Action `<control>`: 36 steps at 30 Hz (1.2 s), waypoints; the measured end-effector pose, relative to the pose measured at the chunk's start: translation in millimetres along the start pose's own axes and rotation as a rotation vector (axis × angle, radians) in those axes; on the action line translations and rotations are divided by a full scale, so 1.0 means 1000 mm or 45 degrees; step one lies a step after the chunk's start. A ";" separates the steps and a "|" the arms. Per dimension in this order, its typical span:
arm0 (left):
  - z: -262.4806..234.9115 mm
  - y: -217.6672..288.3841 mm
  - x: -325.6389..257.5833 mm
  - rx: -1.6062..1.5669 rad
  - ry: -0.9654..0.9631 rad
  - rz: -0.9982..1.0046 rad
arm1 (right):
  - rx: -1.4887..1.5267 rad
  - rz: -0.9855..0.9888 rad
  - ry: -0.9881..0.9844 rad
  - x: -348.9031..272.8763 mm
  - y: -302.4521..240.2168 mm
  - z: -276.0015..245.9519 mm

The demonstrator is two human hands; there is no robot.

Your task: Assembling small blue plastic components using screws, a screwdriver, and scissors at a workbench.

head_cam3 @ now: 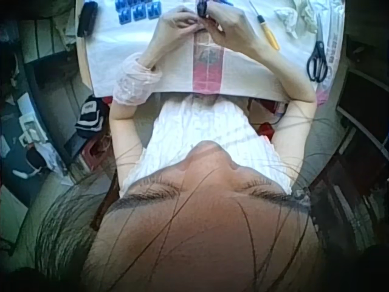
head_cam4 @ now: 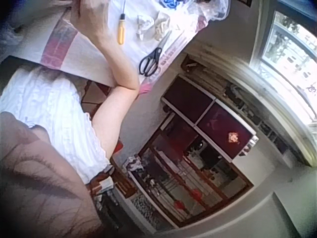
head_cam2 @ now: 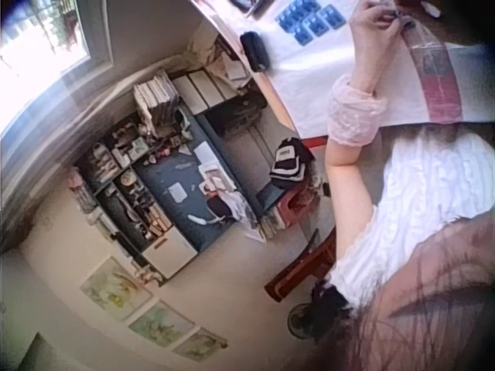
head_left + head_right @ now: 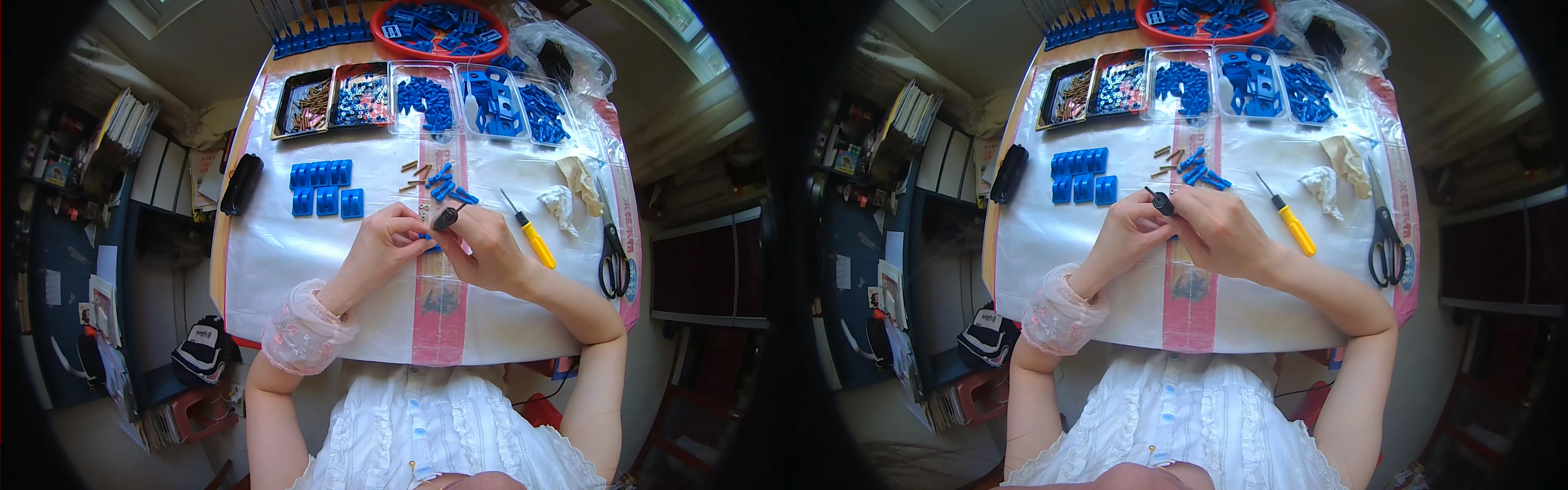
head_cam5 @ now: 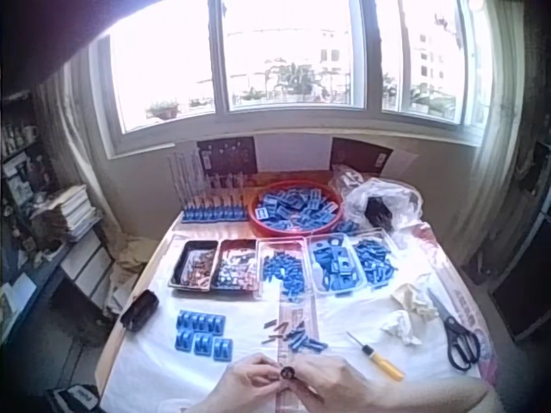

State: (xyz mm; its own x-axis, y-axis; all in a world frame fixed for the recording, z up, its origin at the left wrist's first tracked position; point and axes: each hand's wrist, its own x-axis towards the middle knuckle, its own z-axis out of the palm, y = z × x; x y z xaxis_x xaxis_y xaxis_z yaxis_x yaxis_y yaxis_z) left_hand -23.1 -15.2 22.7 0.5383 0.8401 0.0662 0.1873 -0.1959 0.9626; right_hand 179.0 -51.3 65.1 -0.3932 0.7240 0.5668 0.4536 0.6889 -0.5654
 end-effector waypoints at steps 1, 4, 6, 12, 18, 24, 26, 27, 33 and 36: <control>-0.001 0.001 0.000 0.026 -0.004 0.000 | 0.003 -0.012 0.018 0.000 0.000 -0.001; -0.001 0.001 0.000 0.036 0.001 0.010 | -0.006 0.032 -0.055 0.001 0.000 -0.003; 0.000 0.000 0.000 0.029 0.004 0.015 | -0.005 0.025 -0.055 0.000 0.000 -0.004; -0.001 -0.002 0.000 0.037 -0.001 0.027 | -0.017 0.022 -0.035 0.000 -0.002 -0.003; 0.000 -0.002 0.000 0.038 0.002 0.025 | -0.020 0.035 -0.020 -0.001 -0.001 -0.001; 0.000 -0.003 0.000 0.018 0.004 0.019 | -0.021 0.036 -0.016 0.000 -0.001 -0.001; 0.000 0.002 0.000 0.018 0.002 0.015 | -0.043 0.036 -0.019 -0.001 0.000 -0.001; 0.000 0.001 0.000 0.020 0.001 0.019 | -0.047 0.026 -0.006 -0.001 0.000 -0.001; -0.001 0.001 0.000 0.056 -0.013 0.027 | -0.097 0.035 0.017 -0.001 0.000 -0.001; -0.002 0.002 0.001 0.060 -0.012 0.037 | -0.084 0.041 0.053 0.000 0.000 0.002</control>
State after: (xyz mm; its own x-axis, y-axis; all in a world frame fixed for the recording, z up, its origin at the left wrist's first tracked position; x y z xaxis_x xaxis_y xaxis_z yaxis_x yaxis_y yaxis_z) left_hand -24.4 -13.8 25.4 0.5520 0.8289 0.0910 0.2100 -0.2438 0.9468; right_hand 178.1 -51.2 63.6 -0.3447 0.7425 0.5744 0.5178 0.6608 -0.5435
